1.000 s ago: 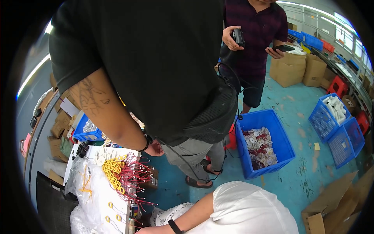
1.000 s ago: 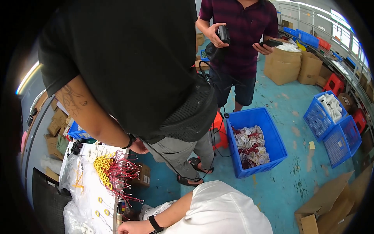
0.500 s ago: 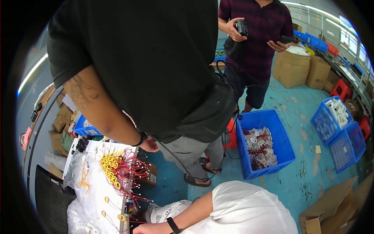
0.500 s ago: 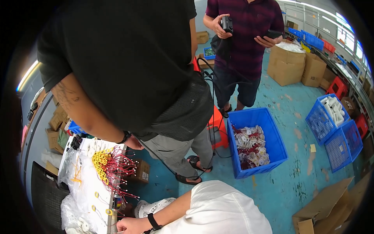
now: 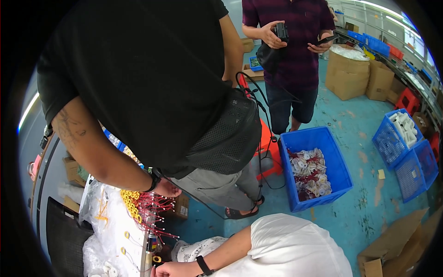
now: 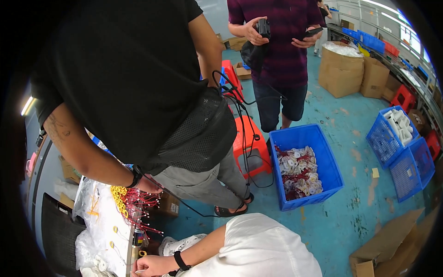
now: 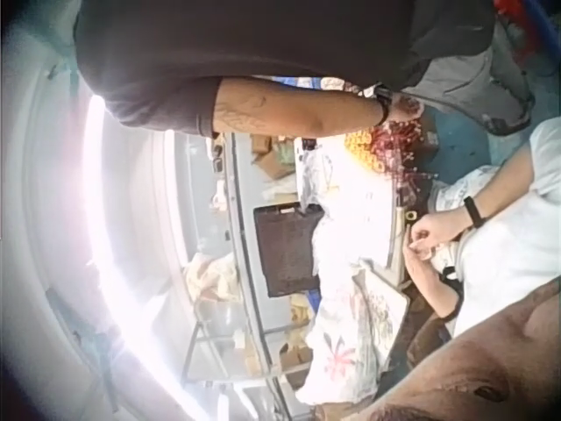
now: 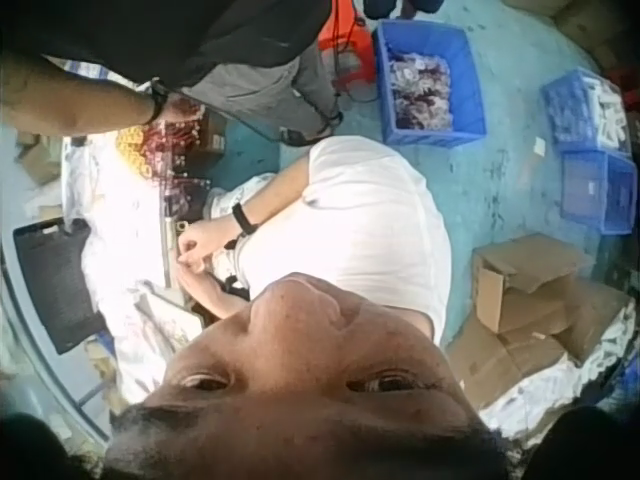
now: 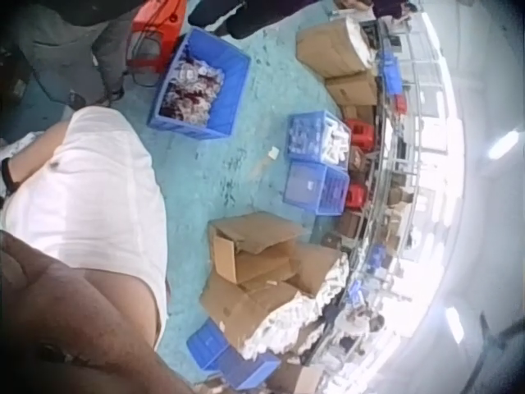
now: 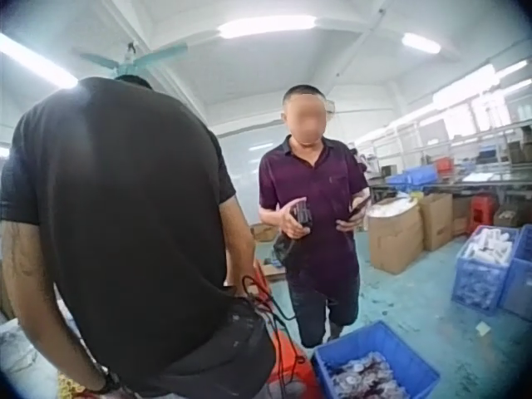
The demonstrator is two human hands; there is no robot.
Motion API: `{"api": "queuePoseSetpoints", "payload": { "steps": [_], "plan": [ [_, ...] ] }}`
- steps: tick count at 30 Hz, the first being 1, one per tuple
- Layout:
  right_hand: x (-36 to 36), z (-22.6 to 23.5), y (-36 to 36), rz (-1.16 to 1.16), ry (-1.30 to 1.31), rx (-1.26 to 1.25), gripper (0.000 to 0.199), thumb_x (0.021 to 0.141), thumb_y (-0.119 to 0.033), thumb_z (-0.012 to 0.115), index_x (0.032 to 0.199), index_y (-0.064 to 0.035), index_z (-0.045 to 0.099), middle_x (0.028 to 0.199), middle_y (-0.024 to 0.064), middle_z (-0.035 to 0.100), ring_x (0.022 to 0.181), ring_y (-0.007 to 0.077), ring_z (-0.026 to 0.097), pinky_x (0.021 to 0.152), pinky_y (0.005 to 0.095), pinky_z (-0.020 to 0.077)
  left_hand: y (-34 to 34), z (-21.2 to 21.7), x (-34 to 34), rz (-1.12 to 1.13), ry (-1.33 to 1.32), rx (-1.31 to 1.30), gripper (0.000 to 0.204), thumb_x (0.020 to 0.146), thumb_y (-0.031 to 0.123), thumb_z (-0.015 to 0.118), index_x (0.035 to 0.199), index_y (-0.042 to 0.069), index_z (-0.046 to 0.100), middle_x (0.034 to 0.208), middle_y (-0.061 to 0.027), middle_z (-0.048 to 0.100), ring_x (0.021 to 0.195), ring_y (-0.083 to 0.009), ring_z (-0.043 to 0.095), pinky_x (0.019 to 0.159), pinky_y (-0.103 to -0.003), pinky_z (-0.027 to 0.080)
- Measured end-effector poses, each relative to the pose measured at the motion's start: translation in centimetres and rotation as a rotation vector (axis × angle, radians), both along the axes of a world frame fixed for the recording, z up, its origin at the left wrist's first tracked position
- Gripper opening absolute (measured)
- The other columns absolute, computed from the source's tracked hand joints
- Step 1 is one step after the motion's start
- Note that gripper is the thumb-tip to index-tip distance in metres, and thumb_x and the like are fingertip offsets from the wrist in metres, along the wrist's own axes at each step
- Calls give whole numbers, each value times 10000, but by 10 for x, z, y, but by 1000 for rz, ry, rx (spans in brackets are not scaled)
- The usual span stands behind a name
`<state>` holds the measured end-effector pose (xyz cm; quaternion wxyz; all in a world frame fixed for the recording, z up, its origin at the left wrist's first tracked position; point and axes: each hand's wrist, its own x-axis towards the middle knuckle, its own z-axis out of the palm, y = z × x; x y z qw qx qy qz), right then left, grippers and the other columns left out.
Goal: Assembling small yellow magnetic rings by threading wires through them and organizing them on the table.
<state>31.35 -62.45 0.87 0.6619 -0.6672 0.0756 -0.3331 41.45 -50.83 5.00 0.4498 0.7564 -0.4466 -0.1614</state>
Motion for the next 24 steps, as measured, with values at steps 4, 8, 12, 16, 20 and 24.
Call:
{"api": "queuePoseSetpoints", "payload": {
  "steps": [4,8,12,16,20,24],
  "plan": [
    [6,-4,5,-16,-25,-51,359,953,-382,674,940,-25,704,866,93,721,769,166,663,688,320,537,1,-4,2,-15,499,-128,539,1071,377,388,1324,-62,573,1254,-200,617,1126,-286,600,931,-380,499],
    [1,9,9,51,59,-25,344,961,-363,671,921,-23,703,855,76,719,777,161,678,685,317,544,2,5,-2,0,449,-123,533,1066,354,380,1319,-72,578,1215,-203,635,1076,-297,619,907,-367,504],
    [14,2,12,127,25,101,326,979,-329,649,968,-7,695,824,66,723,729,134,688,642,288,557,2,28,-17,-5,86,-39,550,1056,354,358,1288,-81,601,1183,-204,647,1067,-299,620,899,-363,500],
    [29,-4,12,124,36,55,320,994,-310,626,996,4,689,832,61,726,750,138,700,654,288,566,2,24,-4,17,305,-108,570,1055,352,327,1286,-89,605,1177,-203,650,1059,-296,617,905,-364,492],
    [37,-6,10,164,43,124,341,998,-335,619,1026,0,675,837,55,727,739,139,696,647,285,560,2,10,17,51,275,-67,608,1080,403,328,1305,-98,588,1184,-211,644,1036,-282,617,890,-366,497],
    [35,7,7,230,132,220,339,998,-347,622,1048,-14,665,839,51,726,723,133,691,633,280,554,3,-3,41,-31,294,-78,633,1087,433,334,1312,-106,579,1144,-214,657,999,-278,630,857,-352,509]
  ]
}}
